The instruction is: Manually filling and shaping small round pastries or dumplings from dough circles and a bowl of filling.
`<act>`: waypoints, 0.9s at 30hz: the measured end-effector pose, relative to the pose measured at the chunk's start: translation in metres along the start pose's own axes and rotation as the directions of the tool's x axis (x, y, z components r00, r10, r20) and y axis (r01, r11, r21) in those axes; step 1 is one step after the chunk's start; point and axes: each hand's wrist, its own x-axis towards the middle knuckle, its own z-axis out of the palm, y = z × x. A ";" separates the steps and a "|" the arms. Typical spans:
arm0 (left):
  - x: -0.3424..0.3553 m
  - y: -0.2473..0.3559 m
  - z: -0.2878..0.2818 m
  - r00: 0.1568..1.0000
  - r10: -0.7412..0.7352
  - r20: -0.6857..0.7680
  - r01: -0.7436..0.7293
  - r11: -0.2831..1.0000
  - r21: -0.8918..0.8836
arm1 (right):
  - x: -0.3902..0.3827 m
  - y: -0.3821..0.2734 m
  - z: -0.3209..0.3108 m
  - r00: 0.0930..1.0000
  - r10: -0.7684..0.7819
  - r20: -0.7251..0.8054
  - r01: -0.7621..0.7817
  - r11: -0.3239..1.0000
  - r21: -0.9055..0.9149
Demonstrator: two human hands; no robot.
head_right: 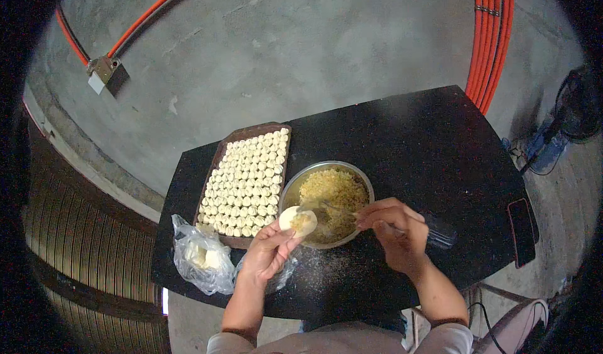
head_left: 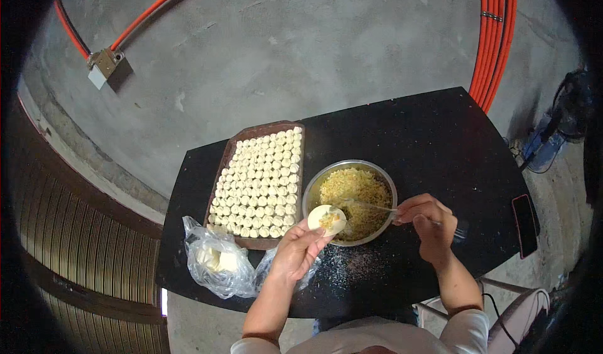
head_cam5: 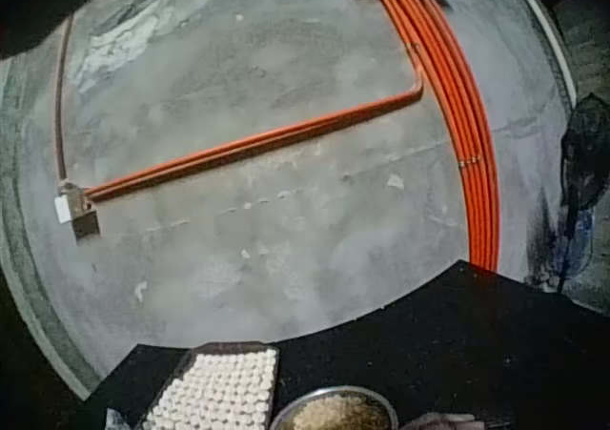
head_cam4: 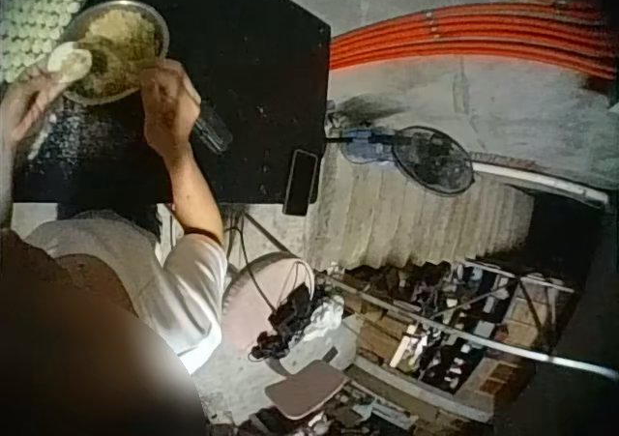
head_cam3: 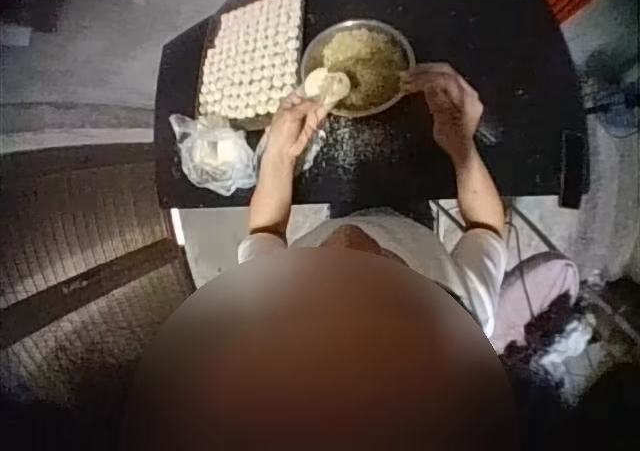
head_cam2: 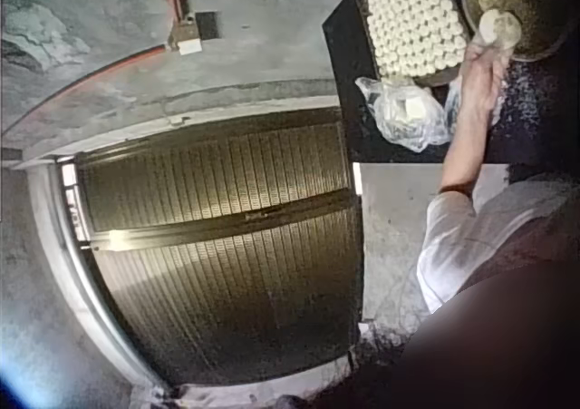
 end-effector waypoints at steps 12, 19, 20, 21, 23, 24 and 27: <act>0.002 0.000 -0.004 1.000 -0.012 -0.011 0.011 0.999 -0.037 | -0.002 0.003 -0.005 0.998 -0.036 0.057 0.030 0.994 0.102; 0.000 0.000 0.002 1.000 0.001 -0.029 0.000 0.999 0.040 | -0.002 0.004 -0.011 0.999 0.026 0.040 -0.030 0.991 0.128; -0.001 0.000 0.003 1.000 -0.002 -0.030 0.004 0.998 0.068 | -0.002 0.003 -0.009 0.999 0.026 0.039 -0.031 0.992 0.126; -0.001 0.000 0.004 0.999 -0.006 -0.031 0.009 0.995 0.096 | -0.001 0.002 -0.004 0.999 0.032 0.041 -0.037 0.991 0.128; -0.001 -0.001 0.002 1.000 -0.002 -0.028 0.004 0.997 0.073 | -0.001 0.001 -0.002 0.998 0.037 0.046 -0.043 0.990 0.132; -0.001 -0.001 0.001 1.000 0.004 -0.026 -0.003 0.999 0.051 | -0.001 0.002 -0.003 0.999 0.049 0.021 -0.052 0.983 0.179; 0.001 0.000 -0.004 0.997 -0.007 -0.077 0.004 0.999 -0.033 | -0.003 0.002 -0.011 0.998 0.065 0.006 -0.064 0.970 0.234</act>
